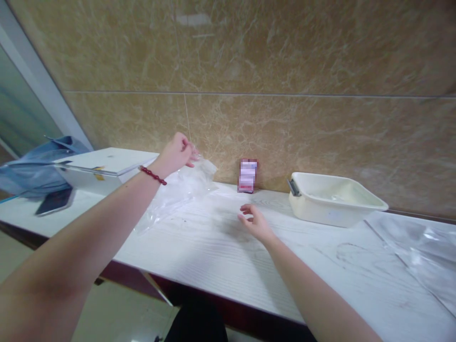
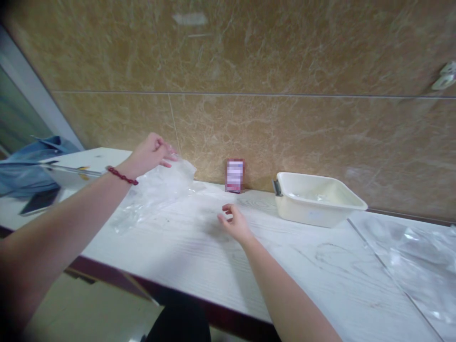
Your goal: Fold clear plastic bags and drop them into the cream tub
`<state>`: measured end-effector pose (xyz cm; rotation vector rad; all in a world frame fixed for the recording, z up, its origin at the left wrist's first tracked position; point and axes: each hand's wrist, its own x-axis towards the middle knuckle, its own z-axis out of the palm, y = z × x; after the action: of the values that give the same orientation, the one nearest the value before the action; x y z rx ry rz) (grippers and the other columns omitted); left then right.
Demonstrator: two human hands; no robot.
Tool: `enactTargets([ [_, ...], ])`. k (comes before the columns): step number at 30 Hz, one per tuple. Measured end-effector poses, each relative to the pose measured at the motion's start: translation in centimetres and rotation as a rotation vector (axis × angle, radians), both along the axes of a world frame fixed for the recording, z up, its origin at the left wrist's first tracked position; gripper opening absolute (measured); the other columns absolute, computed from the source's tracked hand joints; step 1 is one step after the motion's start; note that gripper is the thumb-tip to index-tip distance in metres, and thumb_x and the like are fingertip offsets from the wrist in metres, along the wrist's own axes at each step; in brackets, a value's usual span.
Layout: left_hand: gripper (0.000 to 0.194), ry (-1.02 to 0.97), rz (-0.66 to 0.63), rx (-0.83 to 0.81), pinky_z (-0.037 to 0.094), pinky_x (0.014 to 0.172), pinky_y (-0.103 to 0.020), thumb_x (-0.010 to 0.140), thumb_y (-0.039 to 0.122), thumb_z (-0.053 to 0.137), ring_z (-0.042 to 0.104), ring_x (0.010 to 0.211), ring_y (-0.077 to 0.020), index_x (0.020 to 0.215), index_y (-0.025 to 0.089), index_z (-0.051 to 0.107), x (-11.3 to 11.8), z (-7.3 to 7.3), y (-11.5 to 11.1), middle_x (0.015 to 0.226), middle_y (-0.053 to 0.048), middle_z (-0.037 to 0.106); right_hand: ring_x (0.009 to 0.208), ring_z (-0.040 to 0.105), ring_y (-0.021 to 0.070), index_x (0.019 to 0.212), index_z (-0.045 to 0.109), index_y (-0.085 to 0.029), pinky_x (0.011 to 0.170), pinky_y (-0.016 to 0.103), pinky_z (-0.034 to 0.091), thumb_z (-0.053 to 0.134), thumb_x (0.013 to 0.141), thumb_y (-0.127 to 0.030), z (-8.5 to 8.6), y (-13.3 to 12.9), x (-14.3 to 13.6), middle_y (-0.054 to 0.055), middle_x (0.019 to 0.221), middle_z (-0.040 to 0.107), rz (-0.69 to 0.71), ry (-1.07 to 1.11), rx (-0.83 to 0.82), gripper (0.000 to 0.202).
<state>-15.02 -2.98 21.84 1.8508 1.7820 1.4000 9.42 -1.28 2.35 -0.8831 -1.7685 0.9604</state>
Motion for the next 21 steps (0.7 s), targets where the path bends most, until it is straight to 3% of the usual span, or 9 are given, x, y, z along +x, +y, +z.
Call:
enactTargets([
  [5, 0.008, -0.233, -0.069, -0.029, 0.052, 0.055, -0.031, 0.082, 0.024, 0.032, 0.061, 0.066, -0.0136, 0.088, 0.019, 0.031, 4.7, 0.7, -2.1, 0.079, -0.003, 0.057, 0.099, 0.045, 0.0209, 0.115, 0.037, -0.024, 0.057, 0.026, 0.047, 0.065, 0.052, -0.038, 1.5, -2.2, -1.7, 0.008, 0.110, 0.048, -0.018, 0.054, -0.077, 0.070],
  [10, 0.005, -0.448, -0.100, -0.088, 0.051, 0.062, -0.035, 0.080, 0.019, 0.033, 0.061, 0.066, -0.0142, 0.085, 0.019, 0.032, 6.1, 0.6, -4.1, 0.074, -0.002, 0.057, 0.084, 0.052, 0.0182, 0.089, 0.053, -0.021, 0.050, 0.026, 0.050, 0.055, 0.061, -0.043, 3.7, -3.3, 0.0, 0.004, 0.088, 0.055, -0.085, 0.260, -0.300, 0.036],
  [13, 0.004, -0.530, -0.165, -0.124, 0.049, 0.067, -0.036, 0.077, 0.018, 0.037, 0.061, 0.068, -0.0147, 0.080, 0.017, 0.034, 5.3, -1.1, -4.6, 0.073, -0.003, 0.058, 0.091, 0.050, 0.0191, 0.074, 0.051, -0.018, 0.051, 0.026, 0.050, 0.056, 0.062, -0.042, 5.3, -4.7, 2.1, 0.004, 0.091, 0.055, -0.084, 0.375, -0.370, 0.027],
  [15, 0.004, -0.555, -0.182, -0.176, 0.048, 0.068, -0.035, 0.076, 0.020, 0.038, 0.060, 0.069, -0.0146, 0.075, 0.017, 0.035, 4.4, -2.7, -4.9, 0.071, -0.003, 0.057, 0.097, 0.047, 0.0204, 0.068, 0.048, -0.017, 0.053, 0.025, 0.050, 0.058, 0.062, -0.039, 6.4, -5.8, 3.7, 0.004, 0.097, 0.054, -0.011, 0.390, -0.394, 0.025],
  [18, 0.011, -0.424, -0.145, -0.347, 0.048, 0.063, -0.033, 0.073, 0.027, 0.042, 0.059, 0.070, -0.0159, 0.073, 0.017, 0.039, 3.3, -4.4, -6.2, 0.076, -0.004, 0.058, 0.093, 0.052, 0.0193, 0.070, 0.045, -0.018, 0.051, 0.022, 0.047, 0.058, 0.063, -0.037, 8.5, -6.8, 6.1, 0.004, 0.094, 0.056, 0.144, 0.315, -0.471, 0.024],
  [21, 0.019, -0.014, -0.071, -0.410, 0.047, 0.062, -0.033, 0.069, 0.036, 0.046, 0.057, 0.073, -0.0186, 0.070, 0.017, 0.046, 2.8, -4.4, -9.1, 0.077, -0.004, 0.058, 0.073, 0.058, 0.0141, 0.073, 0.043, -0.018, 0.047, 0.017, 0.042, 0.058, 0.064, -0.034, 11.0, -6.7, 8.3, 0.003, 0.078, 0.059, 0.270, 0.108, -0.579, 0.024],
])
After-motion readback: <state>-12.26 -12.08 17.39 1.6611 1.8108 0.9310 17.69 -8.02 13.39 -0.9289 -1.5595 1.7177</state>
